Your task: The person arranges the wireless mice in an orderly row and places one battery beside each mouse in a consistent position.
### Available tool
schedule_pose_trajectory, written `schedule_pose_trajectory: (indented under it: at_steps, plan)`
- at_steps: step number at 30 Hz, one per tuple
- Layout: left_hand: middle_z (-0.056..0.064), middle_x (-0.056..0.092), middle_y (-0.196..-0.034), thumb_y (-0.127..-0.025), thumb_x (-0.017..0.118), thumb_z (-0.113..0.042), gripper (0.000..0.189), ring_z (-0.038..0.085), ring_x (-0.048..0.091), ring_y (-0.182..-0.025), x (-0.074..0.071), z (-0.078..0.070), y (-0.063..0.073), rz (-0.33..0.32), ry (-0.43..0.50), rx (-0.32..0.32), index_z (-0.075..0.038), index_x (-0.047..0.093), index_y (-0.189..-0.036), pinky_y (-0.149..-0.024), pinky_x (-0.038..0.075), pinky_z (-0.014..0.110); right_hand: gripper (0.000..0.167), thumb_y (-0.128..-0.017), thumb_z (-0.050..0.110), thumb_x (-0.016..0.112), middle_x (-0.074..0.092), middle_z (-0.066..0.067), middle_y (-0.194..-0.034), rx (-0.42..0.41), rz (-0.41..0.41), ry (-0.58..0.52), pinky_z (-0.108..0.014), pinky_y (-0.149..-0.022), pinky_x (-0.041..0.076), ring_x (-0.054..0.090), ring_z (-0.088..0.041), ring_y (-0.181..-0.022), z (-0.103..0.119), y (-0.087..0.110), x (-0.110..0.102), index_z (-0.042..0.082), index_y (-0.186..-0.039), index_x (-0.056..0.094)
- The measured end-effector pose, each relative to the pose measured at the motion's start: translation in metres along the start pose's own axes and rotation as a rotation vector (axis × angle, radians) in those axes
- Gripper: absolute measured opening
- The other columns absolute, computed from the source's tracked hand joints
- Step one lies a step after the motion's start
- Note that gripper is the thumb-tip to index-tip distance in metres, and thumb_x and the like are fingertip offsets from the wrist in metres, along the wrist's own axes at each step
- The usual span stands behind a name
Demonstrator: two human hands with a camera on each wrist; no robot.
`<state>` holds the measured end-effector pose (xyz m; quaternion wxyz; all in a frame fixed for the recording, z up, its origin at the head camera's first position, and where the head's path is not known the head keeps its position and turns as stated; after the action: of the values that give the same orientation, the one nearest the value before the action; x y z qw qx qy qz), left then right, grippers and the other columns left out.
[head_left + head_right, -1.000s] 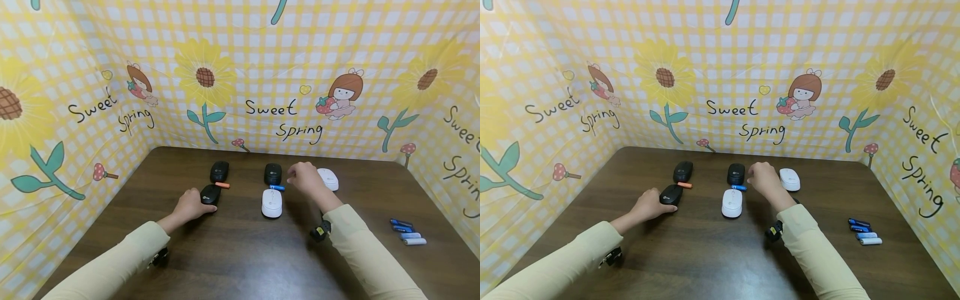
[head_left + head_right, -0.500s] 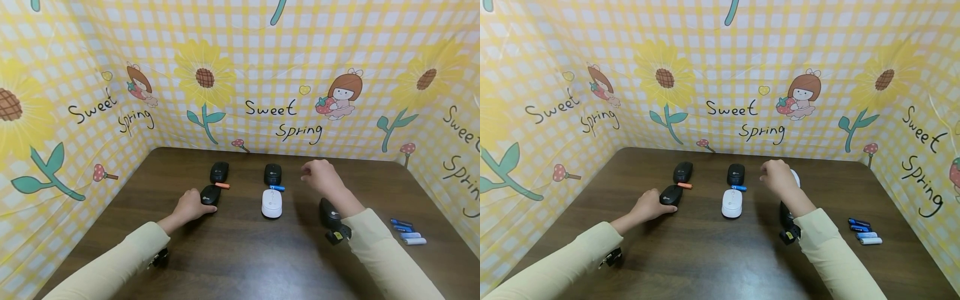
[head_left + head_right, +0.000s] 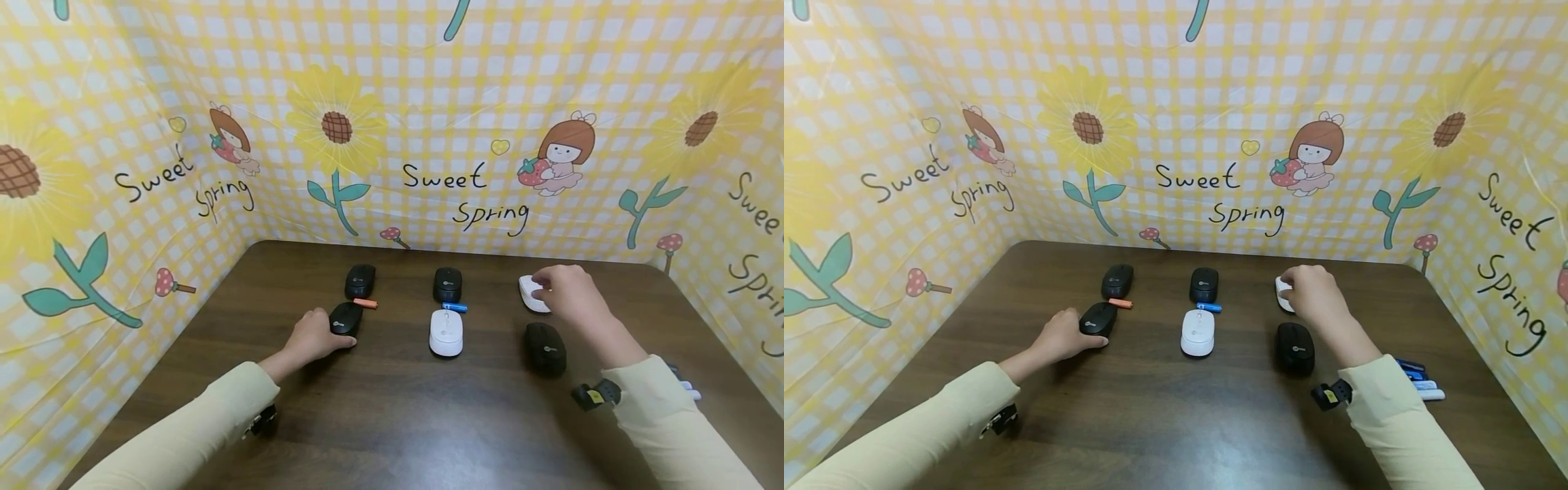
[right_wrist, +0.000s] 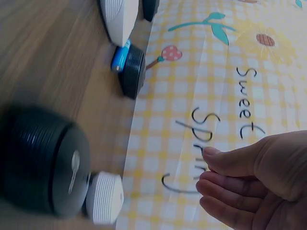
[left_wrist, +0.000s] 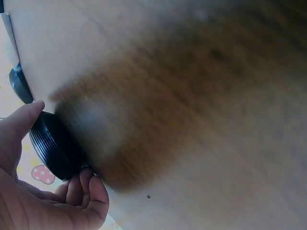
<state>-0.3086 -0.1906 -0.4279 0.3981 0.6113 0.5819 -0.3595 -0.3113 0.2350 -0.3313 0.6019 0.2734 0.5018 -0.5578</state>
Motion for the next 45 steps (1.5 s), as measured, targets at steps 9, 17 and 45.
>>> schedule_pose_trajectory:
  at_steps: [9,17,45]
  plan:
    - [0.024,0.055,-0.103,-0.073,0.082,-0.046,0.08,0.033,0.058,-0.089,0.0,0.0,0.0,0.009,0.004,-0.006,0.014,0.051,-0.115,-0.078,0.049,0.046,0.025,-0.084,0.006,0.074,0.069,-0.024,-0.097,0.015,-0.036,0.017,-0.054,-0.076,0.049,0.065,-0.041,-0.09,-0.031,0.021,-0.016,-0.008,-0.104,0.069]
    - [0.021,0.056,-0.097,-0.073,0.082,-0.044,0.075,0.032,0.057,-0.085,0.0,-0.001,0.001,0.006,0.002,0.0,0.013,0.053,-0.111,-0.075,0.049,0.046,0.025,-0.084,0.006,0.073,0.069,-0.024,-0.096,0.004,-0.05,0.04,-0.055,-0.075,0.048,0.065,-0.042,-0.089,-0.049,0.034,-0.026,-0.008,-0.104,0.068]
    - [0.02,0.056,-0.096,-0.073,0.082,-0.046,0.075,0.033,0.057,-0.085,0.001,0.0,0.0,-0.008,0.007,0.014,0.012,0.054,-0.111,-0.075,0.049,0.047,0.042,-0.087,0.017,0.073,0.064,-0.032,-0.103,0.103,0.009,0.055,-0.062,-0.074,0.044,0.059,-0.052,-0.092,-0.136,0.092,-0.032,-0.013,-0.113,0.061]
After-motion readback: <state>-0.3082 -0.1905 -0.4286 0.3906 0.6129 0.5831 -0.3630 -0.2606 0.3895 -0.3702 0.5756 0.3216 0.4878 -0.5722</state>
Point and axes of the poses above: each hand's wrist, its own y-axis away from the middle knuckle, its own x-axis out of the palm, z = x × y, the point moved 3 cm from there along -y, towards the middle knuckle
